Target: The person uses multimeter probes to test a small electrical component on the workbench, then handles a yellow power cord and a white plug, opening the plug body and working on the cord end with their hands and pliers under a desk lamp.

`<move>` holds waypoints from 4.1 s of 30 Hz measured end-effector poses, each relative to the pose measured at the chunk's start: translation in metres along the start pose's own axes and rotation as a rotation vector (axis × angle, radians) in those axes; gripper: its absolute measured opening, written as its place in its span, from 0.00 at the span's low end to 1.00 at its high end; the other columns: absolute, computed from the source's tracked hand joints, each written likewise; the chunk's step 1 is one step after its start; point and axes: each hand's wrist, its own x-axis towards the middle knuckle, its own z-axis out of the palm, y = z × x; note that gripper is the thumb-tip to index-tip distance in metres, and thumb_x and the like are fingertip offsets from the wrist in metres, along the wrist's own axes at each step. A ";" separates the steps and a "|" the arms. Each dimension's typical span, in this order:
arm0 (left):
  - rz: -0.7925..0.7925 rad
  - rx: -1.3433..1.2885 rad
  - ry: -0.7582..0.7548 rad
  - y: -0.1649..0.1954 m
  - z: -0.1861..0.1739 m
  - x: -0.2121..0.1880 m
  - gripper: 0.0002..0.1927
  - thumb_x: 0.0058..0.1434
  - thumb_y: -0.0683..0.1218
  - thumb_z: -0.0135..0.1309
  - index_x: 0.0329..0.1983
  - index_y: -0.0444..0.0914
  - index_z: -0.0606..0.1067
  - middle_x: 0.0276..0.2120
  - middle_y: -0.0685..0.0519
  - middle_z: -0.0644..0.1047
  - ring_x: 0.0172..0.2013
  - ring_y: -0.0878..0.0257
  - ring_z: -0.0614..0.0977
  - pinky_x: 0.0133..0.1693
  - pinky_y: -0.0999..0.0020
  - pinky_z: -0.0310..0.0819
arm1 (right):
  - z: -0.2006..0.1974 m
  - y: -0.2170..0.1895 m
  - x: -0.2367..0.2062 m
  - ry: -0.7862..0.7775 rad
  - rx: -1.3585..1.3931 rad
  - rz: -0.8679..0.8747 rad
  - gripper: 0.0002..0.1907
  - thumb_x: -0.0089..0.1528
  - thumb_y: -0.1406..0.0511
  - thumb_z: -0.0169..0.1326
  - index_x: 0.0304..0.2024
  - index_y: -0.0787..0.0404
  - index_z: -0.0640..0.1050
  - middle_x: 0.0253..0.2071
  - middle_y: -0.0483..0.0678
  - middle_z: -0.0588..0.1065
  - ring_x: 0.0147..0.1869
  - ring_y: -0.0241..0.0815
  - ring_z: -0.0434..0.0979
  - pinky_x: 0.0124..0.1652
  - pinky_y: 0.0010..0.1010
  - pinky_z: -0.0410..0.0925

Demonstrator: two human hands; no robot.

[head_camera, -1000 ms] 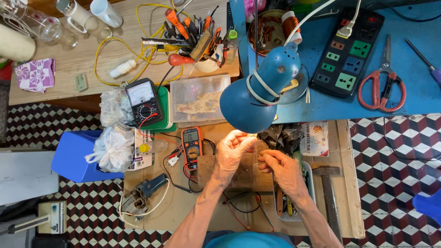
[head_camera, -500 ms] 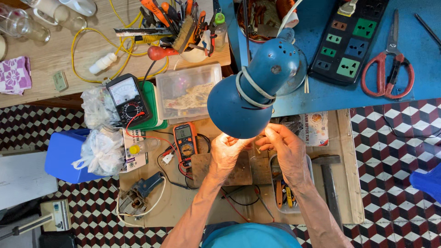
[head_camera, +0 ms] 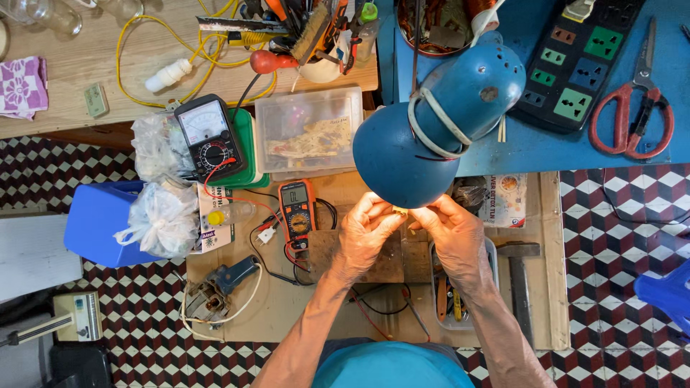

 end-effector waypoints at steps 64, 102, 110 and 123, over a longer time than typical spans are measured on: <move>0.100 0.591 0.043 0.015 0.000 -0.005 0.17 0.66 0.40 0.57 0.59 0.36 0.75 0.46 0.48 0.84 0.48 0.63 0.87 0.50 0.69 0.83 | 0.001 -0.005 0.000 -0.055 -0.076 0.107 0.16 0.67 0.62 0.51 0.53 0.65 0.79 0.48 0.49 0.81 0.48 0.36 0.81 0.51 0.31 0.74; 0.095 -0.018 0.167 -0.026 -0.014 0.011 0.18 0.69 0.43 0.58 0.60 0.31 0.76 0.47 0.47 0.82 0.44 0.65 0.83 0.49 0.69 0.81 | 0.007 0.005 0.005 -0.038 0.319 0.078 0.14 0.68 0.66 0.52 0.54 0.66 0.77 0.49 0.50 0.79 0.47 0.39 0.80 0.47 0.31 0.74; 0.060 -0.033 0.056 -0.016 -0.016 0.001 0.21 0.67 0.42 0.58 0.63 0.34 0.74 0.50 0.50 0.81 0.48 0.66 0.82 0.53 0.71 0.78 | 0.003 0.005 0.005 -0.054 0.308 0.060 0.13 0.69 0.67 0.52 0.54 0.66 0.78 0.49 0.50 0.80 0.48 0.38 0.80 0.49 0.30 0.73; 0.215 0.491 0.130 0.040 0.010 -0.016 0.18 0.62 0.44 0.64 0.55 0.41 0.79 0.45 0.53 0.83 0.46 0.65 0.86 0.50 0.70 0.83 | 0.002 0.005 0.002 -0.132 0.466 0.088 0.15 0.72 0.65 0.46 0.57 0.68 0.75 0.52 0.53 0.77 0.53 0.41 0.79 0.54 0.35 0.74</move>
